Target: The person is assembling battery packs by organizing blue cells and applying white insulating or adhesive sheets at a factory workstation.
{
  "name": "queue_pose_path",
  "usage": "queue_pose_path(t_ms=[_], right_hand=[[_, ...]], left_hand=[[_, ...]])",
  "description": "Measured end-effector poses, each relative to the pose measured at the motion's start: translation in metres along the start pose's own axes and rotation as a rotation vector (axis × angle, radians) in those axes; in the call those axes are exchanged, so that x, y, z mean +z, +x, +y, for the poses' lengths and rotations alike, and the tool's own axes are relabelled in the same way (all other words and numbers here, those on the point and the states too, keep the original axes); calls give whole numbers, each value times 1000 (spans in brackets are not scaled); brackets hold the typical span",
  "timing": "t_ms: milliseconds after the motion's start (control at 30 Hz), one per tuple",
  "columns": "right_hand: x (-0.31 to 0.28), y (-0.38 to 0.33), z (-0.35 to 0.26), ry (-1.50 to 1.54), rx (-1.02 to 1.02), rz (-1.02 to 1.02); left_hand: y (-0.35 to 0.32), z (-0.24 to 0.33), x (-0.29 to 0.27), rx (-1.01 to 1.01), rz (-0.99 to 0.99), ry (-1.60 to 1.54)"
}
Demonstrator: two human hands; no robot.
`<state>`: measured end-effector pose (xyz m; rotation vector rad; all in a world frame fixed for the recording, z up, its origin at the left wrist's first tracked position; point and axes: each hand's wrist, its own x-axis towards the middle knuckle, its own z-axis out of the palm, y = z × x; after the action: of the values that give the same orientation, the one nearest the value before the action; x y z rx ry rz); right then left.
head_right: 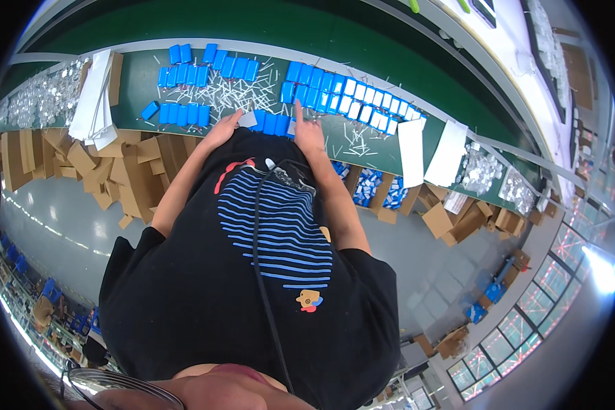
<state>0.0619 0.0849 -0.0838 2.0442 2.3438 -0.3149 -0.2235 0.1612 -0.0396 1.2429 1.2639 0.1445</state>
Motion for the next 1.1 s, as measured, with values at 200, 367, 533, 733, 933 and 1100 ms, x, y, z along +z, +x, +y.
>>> queue_pose_path(t_ms=[200, 367, 533, 733, 933, 1100], right_hand=[[-41, 12, -6, -29, 219, -181], [-31, 12, -1, 104, 377, -141], [-1, 14, 14, 329, 460, -16], [-43, 40, -40, 971, 318, 84], [-81, 48, -71, 1068, 147, 129], [-83, 41, -76, 1007, 105, 289]], left_hand=[[-9, 17, 1, 23, -8, 4], [-14, 18, 0, 13, -11, 34], [-6, 16, 0, 1, -38, -57], [24, -39, 4, 236, -142, -280], [29, -37, 11, 438, -235, -281], [-11, 50, 11, -45, -139, -1014]])
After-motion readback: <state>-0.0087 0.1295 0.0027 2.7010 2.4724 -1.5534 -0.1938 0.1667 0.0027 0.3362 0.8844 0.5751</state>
